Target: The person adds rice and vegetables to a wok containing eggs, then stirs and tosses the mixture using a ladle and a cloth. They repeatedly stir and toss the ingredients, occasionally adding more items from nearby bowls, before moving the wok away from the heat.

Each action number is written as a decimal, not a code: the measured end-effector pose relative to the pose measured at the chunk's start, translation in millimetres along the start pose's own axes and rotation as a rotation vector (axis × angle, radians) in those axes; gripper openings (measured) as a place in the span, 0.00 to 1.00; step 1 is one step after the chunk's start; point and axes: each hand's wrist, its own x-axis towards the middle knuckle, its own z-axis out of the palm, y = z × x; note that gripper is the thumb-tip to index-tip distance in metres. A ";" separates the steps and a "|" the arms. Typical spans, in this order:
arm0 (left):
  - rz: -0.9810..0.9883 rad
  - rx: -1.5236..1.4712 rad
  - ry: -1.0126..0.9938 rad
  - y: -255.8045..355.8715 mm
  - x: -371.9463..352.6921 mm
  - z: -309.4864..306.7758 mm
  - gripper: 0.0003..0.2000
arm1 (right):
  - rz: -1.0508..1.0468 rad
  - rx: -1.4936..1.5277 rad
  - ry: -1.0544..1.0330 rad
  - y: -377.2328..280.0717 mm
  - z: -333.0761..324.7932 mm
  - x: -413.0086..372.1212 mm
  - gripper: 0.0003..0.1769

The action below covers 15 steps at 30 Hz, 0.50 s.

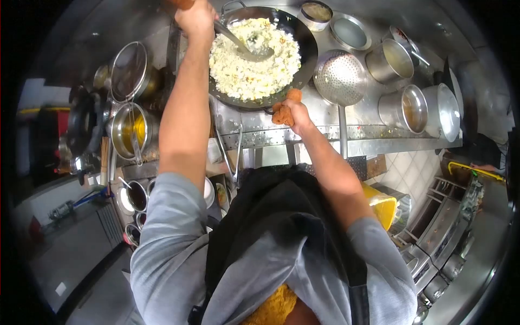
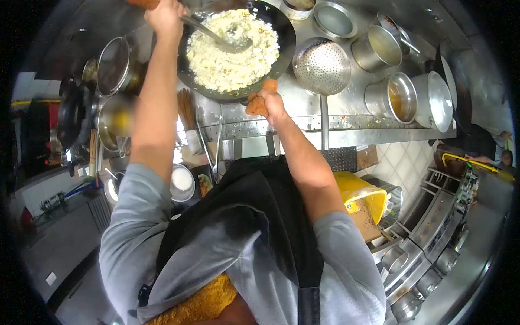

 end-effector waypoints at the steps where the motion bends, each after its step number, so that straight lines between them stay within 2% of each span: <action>1: 0.204 0.392 0.116 -5.7 -7.7 36.0 0.16 | -0.001 -0.018 0.030 -3.9 -0.7 1.3 0.20; 2: 0.405 0.786 0.237 -9.2 -18.6 69.2 0.16 | -0.005 -0.024 0.027 -7.7 -2.3 0.9 0.20; 3: 0.439 0.770 0.117 -7.7 -36.4 92.3 0.14 | -0.022 -0.050 -0.006 -8.3 -4.9 0.0 0.22; 4: 0.430 0.776 0.114 -9.3 -61.4 106.4 0.14 | -0.036 -0.069 -0.034 -4.7 -8.7 -3.5 0.24; 5: 0.481 0.842 0.058 -12.1 -88.3 118.3 0.13 | -0.116 -0.136 -0.007 -4.9 -8.9 -15.2 0.28; 6: 0.532 0.906 0.001 -21.8 -102.1 125.3 0.12 | -0.110 -0.128 0.000 -3.1 -14.5 -29.0 0.28; 8: 0.765 1.428 0.633 -97.4 -88.3 61.8 0.12 | -0.220 -0.318 0.121 -6.3 -32.4 -56.3 0.33; 9: 1.231 1.609 -0.018 -61.2 -73.2 16.4 0.13 | -0.296 -0.397 0.198 8.5 -55.5 -59.2 0.32; 10: 1.241 1.607 -0.033 -49.6 -65.3 29.2 0.13 | -0.376 -0.473 0.280 26.1 -83.9 -58.2 0.32; 12: 0.320 1.066 0.281 -28.5 -61.9 77.7 0.14 | -0.254 -0.524 0.220 38.7 -120.4 -82.8 0.32; 14: 0.491 0.982 0.021 5.8 -84.3 118.4 0.15 | -0.269 -0.892 0.280 80.7 -180.2 -69.9 0.32; 15: 0.433 0.922 -0.075 20.2 -111.7 131.6 0.14 | -0.329 -0.897 0.197 74.9 -177.6 -84.3 0.31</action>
